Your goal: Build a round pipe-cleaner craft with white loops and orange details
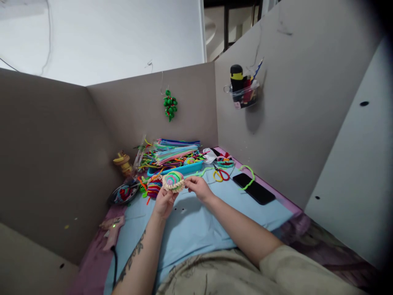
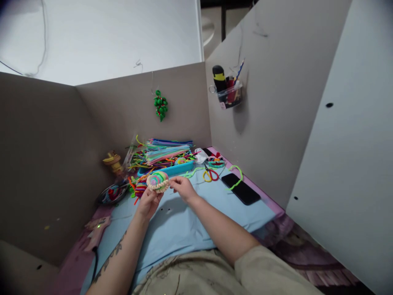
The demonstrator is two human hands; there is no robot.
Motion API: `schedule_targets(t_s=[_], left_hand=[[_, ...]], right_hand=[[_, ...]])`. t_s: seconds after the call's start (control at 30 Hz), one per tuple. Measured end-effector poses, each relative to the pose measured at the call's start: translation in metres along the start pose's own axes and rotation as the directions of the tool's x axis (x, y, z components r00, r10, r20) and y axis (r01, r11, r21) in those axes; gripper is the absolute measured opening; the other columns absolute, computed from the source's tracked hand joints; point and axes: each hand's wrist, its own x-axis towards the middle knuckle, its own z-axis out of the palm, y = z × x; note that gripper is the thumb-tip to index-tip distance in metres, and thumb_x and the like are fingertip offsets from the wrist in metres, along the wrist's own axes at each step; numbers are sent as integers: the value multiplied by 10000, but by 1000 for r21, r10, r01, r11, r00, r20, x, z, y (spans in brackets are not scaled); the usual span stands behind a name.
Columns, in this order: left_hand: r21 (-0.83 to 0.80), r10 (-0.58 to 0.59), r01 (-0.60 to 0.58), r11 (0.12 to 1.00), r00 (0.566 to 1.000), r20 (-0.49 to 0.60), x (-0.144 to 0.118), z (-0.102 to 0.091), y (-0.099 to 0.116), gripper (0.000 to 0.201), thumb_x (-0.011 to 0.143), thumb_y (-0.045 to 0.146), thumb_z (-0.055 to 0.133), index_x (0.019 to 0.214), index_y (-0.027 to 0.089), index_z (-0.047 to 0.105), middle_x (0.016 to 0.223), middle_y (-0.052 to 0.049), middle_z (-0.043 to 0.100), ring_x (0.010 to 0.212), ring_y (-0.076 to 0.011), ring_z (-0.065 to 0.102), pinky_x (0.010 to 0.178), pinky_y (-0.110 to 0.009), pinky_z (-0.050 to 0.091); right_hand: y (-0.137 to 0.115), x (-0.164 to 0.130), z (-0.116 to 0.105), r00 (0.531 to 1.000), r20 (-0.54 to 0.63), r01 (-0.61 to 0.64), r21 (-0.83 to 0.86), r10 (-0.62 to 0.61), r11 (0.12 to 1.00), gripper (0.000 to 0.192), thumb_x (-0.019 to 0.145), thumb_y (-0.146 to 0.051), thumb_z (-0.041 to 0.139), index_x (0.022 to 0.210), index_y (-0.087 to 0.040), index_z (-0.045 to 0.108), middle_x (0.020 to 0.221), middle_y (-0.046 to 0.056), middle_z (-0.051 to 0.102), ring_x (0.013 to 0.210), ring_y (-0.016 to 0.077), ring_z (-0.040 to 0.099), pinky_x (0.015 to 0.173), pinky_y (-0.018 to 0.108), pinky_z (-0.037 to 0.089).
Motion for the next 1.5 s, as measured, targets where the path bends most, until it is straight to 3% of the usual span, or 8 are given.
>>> schedule_targets(t_s=[0.17, 0.33, 0.47, 0.7, 0.93, 1.1, 1.33, 1.5], left_hand=[[-13, -40, 40, 999, 999, -7, -1, 0, -1, 534, 596, 164, 765, 1087, 163, 553, 1084, -102, 623, 973, -201, 595, 844, -283, 448], [-7, -92, 92, 996, 996, 13, 0, -5, -4, 529, 583, 184, 777, 1066, 153, 563, 1051, -100, 636, 920, -182, 611, 784, -258, 471], [1, -103, 103, 995, 994, 38, -1, -6, -6, 413, 636, 200, 743, 1018, 152, 591, 1037, -96, 643, 906, -172, 614, 771, -247, 477], [-17, -119, 120, 993, 991, 61, -2, -6, -12, 329, 646, 193, 728, 955, 158, 621, 979, -86, 663, 915, -177, 610, 803, -261, 478], [-40, 3, -8, 999, 994, -109, 0, 0, -11, 364, 671, 181, 709, 1013, 203, 587, 1022, -50, 647, 899, -143, 610, 748, -227, 475], [17, 101, -99, 995, 978, -182, 3, 2, -18, 420, 668, 185, 710, 1056, 213, 551, 1056, -48, 632, 939, -155, 602, 793, -249, 455], [60, 67, -58, 997, 985, -160, 1, 6, -24, 443, 634, 195, 735, 1038, 182, 551, 1012, -68, 642, 885, -173, 609, 723, -257, 471], [65, 7, 6, 998, 980, -200, -1, 6, -21, 465, 624, 255, 745, 1046, 181, 564, 972, -55, 644, 756, -123, 599, 538, -172, 415]], right_hand=[[0, -2, 3, 970, 37, -240, 276, 240, 931, 266, 577, -364, 738, 682, -171, 588, 646, -21, 594, 604, 94, 534, 513, 186, 362], [2, -2, 2, 936, 147, -351, 438, 319, 828, 276, 557, -308, 764, 717, -180, 579, 671, -23, 609, 632, 105, 557, 551, 204, 381], [11, 0, 2, 935, 223, -354, 508, 277, 785, 242, 601, -280, 747, 757, -183, 589, 706, -13, 620, 653, 111, 569, 578, 219, 408], [22, 0, 8, 962, 235, -244, 522, 137, 817, 238, 695, -349, 673, 847, -196, 572, 843, 14, 636, 743, 141, 585, 692, 285, 458], [32, 3, 6, 940, 174, -339, 567, 293, 751, 217, 698, -358, 676, 800, -193, 579, 707, -16, 613, 583, 101, 544, 492, 202, 376], [38, 0, 12, 909, 170, -410, 538, 382, 737, 248, 648, -247, 723, 852, -184, 598, 722, -19, 640, 555, 89, 537, 496, 200, 366], [44, 2, 10, 896, 195, -432, 592, 399, 680, 189, 688, -215, 683, 848, -173, 591, 696, -17, 642, 553, 93, 547, 466, 194, 366], [44, 2, 8, 890, 161, -428, 618, 426, 660, 147, 714, -244, 659, 814, -174, 577, 636, -30, 621, 520, 90, 532, 450, 196, 368]])
